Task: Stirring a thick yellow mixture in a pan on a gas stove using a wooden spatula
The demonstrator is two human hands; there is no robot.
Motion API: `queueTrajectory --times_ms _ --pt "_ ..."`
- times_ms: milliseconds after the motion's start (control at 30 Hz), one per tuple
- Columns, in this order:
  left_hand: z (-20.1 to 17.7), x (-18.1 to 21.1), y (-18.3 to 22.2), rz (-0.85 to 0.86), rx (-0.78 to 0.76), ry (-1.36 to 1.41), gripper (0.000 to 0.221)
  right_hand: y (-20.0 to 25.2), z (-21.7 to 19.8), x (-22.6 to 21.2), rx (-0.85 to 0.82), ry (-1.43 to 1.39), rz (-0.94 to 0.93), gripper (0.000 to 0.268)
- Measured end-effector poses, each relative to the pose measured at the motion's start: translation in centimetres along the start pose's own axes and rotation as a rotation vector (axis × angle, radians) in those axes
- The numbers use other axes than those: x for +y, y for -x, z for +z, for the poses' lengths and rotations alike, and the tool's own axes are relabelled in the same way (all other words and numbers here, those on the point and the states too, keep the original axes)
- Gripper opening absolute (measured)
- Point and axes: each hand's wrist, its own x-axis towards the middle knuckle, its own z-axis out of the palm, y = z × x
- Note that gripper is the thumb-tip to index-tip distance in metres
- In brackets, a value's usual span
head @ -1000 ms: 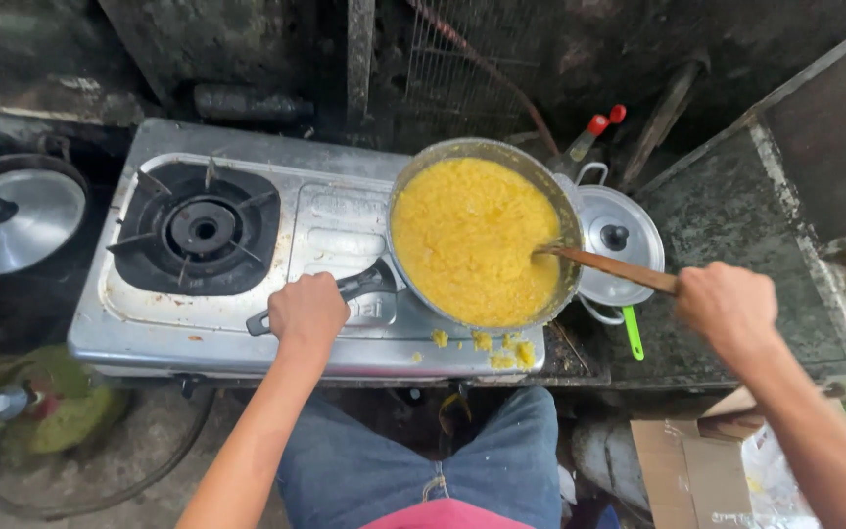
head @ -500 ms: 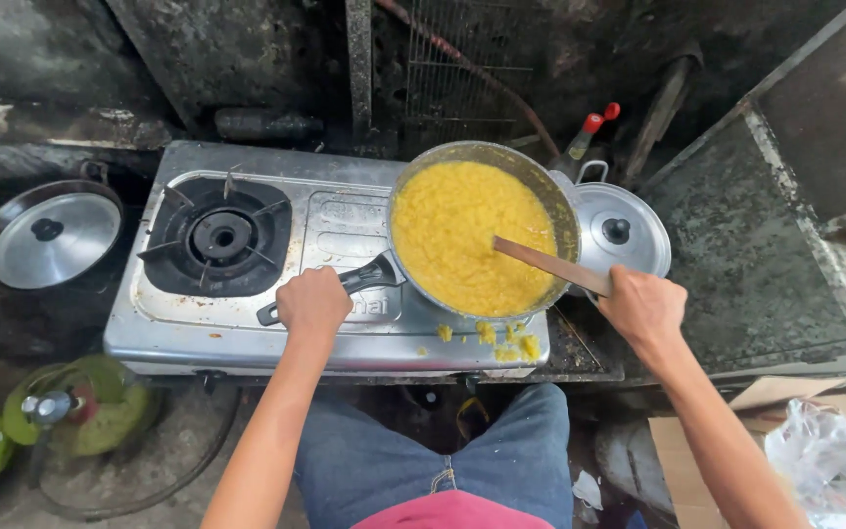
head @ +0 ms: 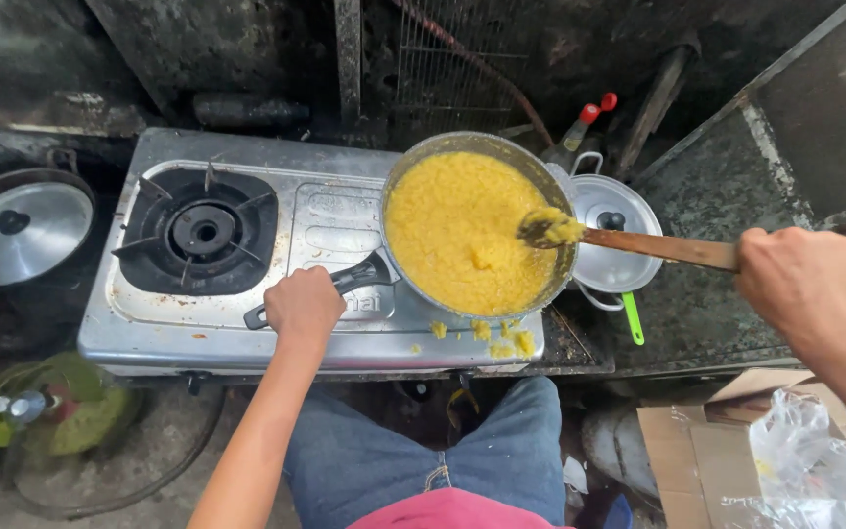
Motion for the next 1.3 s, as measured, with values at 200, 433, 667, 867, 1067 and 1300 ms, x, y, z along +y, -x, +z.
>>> queueTrajectory --times_ms 200,433,667,867,1067,1300 --pt "1.0 -0.1 -0.8 -0.001 0.024 -0.014 0.021 -1.5 -1.8 -2.7 -0.265 -0.126 -0.172 0.035" --pt "0.2 0.3 -0.1 -0.015 0.026 -0.031 0.018 -0.7 4.4 -13.8 -0.201 -0.588 -0.2 0.032" --pt "1.1 -0.1 -0.4 0.018 0.07 0.023 0.021 -1.2 6.3 -14.3 -0.242 -0.878 -0.033 0.038" --pt "0.8 0.0 -0.3 0.014 0.085 0.038 0.022 -0.9 5.9 -13.4 -0.332 -1.012 0.011 0.036" --pt "0.6 0.3 -0.2 -0.034 0.036 -0.029 0.016 -0.6 5.4 -12.2 -0.456 -1.295 0.016 0.033" --pt "0.8 0.3 -0.4 -0.038 0.066 -0.053 0.021 -2.0 13.4 -12.9 -0.829 -1.844 -0.122 0.051"
